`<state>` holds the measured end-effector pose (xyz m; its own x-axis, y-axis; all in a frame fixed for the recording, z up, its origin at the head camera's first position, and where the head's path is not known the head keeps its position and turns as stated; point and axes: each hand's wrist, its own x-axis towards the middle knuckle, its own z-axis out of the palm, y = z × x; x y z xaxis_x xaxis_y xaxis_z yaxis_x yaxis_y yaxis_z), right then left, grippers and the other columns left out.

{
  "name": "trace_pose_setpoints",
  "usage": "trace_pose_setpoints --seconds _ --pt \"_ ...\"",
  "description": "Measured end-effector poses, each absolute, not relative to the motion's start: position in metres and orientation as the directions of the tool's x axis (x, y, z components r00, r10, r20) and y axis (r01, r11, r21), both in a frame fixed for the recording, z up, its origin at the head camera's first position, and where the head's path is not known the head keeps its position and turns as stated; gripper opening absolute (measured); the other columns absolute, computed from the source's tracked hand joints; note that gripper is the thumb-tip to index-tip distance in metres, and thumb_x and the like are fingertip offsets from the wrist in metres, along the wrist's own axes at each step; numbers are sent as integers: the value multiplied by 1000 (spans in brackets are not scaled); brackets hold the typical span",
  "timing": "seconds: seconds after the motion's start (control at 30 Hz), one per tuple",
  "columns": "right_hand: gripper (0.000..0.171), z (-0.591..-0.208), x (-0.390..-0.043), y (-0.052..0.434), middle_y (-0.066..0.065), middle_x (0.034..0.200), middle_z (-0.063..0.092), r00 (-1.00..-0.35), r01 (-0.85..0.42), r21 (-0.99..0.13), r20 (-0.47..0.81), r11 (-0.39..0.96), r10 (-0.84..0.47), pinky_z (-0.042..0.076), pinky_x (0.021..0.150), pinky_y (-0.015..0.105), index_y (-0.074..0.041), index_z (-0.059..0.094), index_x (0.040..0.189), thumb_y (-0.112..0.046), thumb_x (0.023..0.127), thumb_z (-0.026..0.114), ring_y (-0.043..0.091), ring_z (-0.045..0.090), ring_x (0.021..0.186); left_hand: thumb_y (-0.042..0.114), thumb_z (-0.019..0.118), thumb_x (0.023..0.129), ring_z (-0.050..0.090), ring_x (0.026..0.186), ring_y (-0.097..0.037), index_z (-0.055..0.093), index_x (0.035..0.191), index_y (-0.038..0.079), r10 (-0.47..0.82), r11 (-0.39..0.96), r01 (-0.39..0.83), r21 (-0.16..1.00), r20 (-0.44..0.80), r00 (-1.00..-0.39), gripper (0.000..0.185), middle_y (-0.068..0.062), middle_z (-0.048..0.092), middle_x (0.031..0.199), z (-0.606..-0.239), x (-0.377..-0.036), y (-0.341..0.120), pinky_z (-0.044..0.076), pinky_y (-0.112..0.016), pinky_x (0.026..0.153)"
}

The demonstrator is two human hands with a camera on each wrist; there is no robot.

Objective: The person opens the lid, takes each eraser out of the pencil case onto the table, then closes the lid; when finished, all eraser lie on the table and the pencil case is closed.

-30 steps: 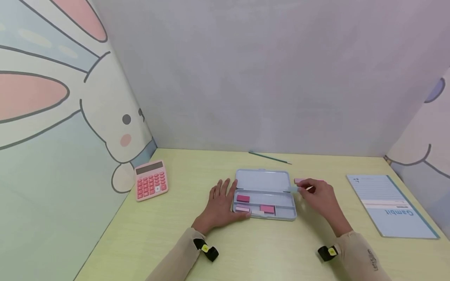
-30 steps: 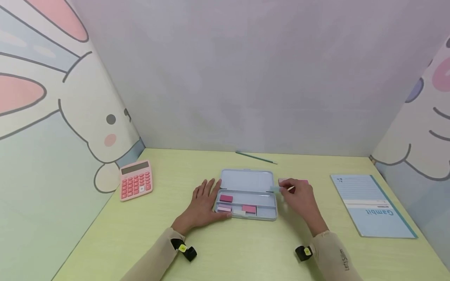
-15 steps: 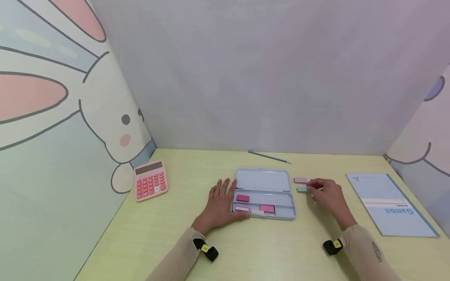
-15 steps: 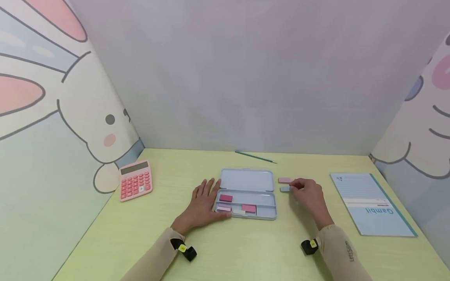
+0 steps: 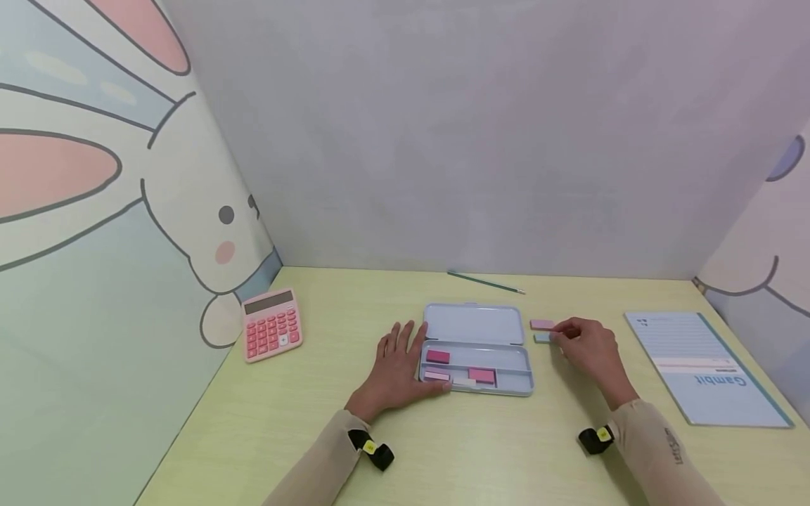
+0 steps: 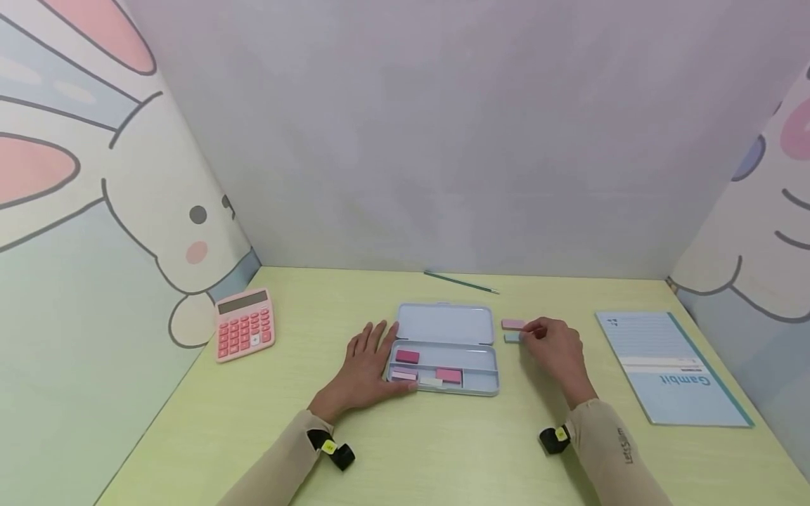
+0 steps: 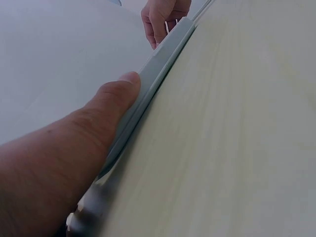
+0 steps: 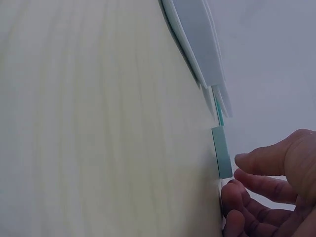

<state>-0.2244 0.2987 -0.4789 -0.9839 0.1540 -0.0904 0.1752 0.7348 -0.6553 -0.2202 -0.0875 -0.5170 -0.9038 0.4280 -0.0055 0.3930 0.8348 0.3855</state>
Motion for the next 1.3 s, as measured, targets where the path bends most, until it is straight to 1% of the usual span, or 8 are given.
trace_pose_setpoints --seconds 0.2,0.37,0.6,0.67,0.8,0.9,1.1,1.3 --pt "30 -480 -223 298 22 104 76 -984 177 -657 -95 732 152 50 65 31 3 73 120 -21 103 68 19 67 73 88 61 85 7 169 -43 8 175 22 430 834 396 385 -3 -903 124 -14 13 182 -517 -219 -88 13 -65 133" --pt "31 -480 -223 298 23 107 76 -985 167 -661 -84 731 149 50 65 31 2 74 120 -24 104 67 19 69 73 89 60 85 7 169 -43 8 175 22 431 835 398 380 -1 -902 123 -15 13 182 -518 -220 -87 13 -65 133" --pt "34 -478 -220 287 23 112 77 -991 99 -638 10 764 136 46 68 29 -1 74 119 -31 104 67 28 67 88 87 61 86 8 169 -44 9 175 20 434 836 406 369 10 -901 123 -16 14 182 -519 -221 -87 15 -65 133" --pt "32 -475 -218 281 20 110 78 -992 70 -636 34 769 118 47 68 29 -3 75 119 -31 104 68 29 69 91 87 62 86 9 169 -45 9 175 20 434 835 407 369 11 -901 123 -16 15 182 -519 -221 -87 15 -65 133" --pt "27 -468 -214 263 16 104 80 -996 -5 -648 73 762 56 51 69 29 -4 77 117 -26 102 73 27 72 89 88 61 85 8 169 -44 9 175 21 433 836 405 370 8 -901 123 -15 14 182 -519 -221 -87 14 -65 133" --pt "25 -464 -212 246 16 106 79 -996 -61 -656 87 753 -5 53 69 28 -3 77 117 -22 101 75 24 70 87 88 60 85 8 169 -43 8 175 22 429 840 401 366 6 -903 124 -14 14 182 -519 -221 -88 14 -64 133" --pt "22 -467 -210 210 9 103 78 -992 -114 -679 42 726 -116 54 73 26 -6 80 117 -20 100 76 18 64 85 90 60 84 8 169 -43 8 175 23 420 851 392 348 -5 -907 125 -13 14 182 -518 -221 -88 14 -65 133" --pt "19 -471 -209 176 4 98 78 -983 -152 -694 30 704 -182 53 76 29 -9 82 114 -19 99 76 16 62 84 90 61 83 8 169 -44 8 175 22 422 855 395 337 -7 -907 127 -14 14 182 -516 -221 -86 14 -66 133"
